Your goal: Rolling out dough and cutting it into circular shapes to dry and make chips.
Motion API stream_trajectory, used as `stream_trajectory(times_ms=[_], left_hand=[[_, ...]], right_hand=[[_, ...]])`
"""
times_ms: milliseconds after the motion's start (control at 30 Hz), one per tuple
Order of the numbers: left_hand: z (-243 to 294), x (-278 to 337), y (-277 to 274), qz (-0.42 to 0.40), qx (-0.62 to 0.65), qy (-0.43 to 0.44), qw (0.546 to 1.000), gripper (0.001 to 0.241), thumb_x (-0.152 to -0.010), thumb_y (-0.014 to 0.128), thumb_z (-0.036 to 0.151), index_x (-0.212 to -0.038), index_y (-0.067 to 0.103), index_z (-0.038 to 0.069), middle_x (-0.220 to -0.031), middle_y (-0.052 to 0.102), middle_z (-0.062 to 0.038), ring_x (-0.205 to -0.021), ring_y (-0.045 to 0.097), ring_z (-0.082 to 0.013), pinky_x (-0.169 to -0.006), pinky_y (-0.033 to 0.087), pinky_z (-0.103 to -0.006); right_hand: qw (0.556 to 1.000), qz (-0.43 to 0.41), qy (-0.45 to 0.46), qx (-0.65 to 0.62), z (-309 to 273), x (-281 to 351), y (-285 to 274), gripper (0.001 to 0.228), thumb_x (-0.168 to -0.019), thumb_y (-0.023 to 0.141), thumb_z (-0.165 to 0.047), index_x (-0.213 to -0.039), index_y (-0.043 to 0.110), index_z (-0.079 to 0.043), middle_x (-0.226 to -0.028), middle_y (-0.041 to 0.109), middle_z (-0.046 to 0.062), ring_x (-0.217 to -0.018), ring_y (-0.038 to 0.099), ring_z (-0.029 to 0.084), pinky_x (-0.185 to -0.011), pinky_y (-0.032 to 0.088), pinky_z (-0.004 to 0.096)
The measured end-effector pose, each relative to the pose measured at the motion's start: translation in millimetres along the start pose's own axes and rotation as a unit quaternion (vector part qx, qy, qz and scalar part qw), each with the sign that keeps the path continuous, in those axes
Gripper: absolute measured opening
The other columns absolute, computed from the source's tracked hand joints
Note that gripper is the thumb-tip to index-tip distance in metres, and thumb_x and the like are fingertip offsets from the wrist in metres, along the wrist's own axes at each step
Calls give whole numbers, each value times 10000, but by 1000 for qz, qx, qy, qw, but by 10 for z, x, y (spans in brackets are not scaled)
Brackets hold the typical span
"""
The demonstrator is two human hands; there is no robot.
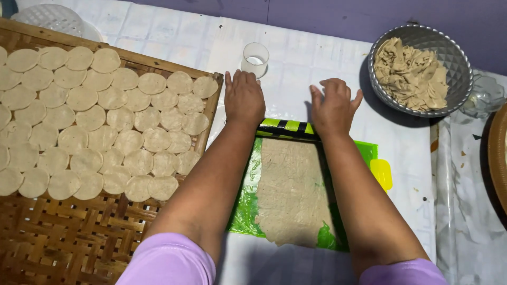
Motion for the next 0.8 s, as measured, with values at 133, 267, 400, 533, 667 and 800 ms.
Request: stream_trajectory(times_ms=[133,267,400,533,667,800], left_hand=[[-84,112,-418,117,259,-9,959,350,-1122,314,320,-1148,608,132,-1009,600,-63,-1099,638,-302,-1053,463,-428],[-140,227,-509,182,349,42,918,329,-1114,362,294,-1078,659,155,-1010,666,-51,-1095,675,-276,-1035,488,-414],[128,554,-950,86,255,109,957,365,-1121,370,292,-1245,652,96,-1327,624,-170,-1410,468,-369,-1218,250,-531],[260,1213,-1010,-38,66,101,992,508,-1118,287,379,-1424,576,95,-1630,382,-188,-1565,226,-323,-1270,27,-535],[107,1677,-666,-51,23,96,994,493,-1114,327,317,-1464,520,29,-1654,324,-236,-1560,229,-372,-1255,60,-574],[74,1625,-514,-59,17,71,996,525,-1105,282,315,-1513,465,38,-1659,316,-226,-1561,220,-373,-1251,68,-577]], right_hand=[[982,-136,-61,-114,34,260,-196,320,-1084,508,-501,-1120,651,-217,-1041,666,-1,-1132,650,232,-1117,296,498],[961,-251,-89,74,-277,584,-428,547,-824,801,-391,-1311,606,-234,-1182,692,13,-1241,610,217,-1197,215,522],[971,-210,-108,38,-260,645,-597,557,-835,786,-390,-1329,599,-213,-1160,709,34,-1203,622,230,-1193,216,537],[970,-163,-153,92,-328,1088,-685,592,-821,777,-446,-1345,577,-258,-1148,684,-3,-1167,619,224,-1191,198,630],[975,-105,-166,102,-420,1664,-410,524,-886,700,-428,-1343,601,-192,-1154,695,70,-1207,622,270,-1177,80,744],[987,-58,-118,87,-389,1684,-174,678,-1029,464,-521,-1518,438,-52,-1513,510,203,-1464,413,328,-1146,-58,788]])
Point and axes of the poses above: each hand's wrist, its own x-axis away from the middle knuckle, its own y-axis out of the palm, z = x × y, the point moved 5 cm from there along -x, towards the middle knuckle
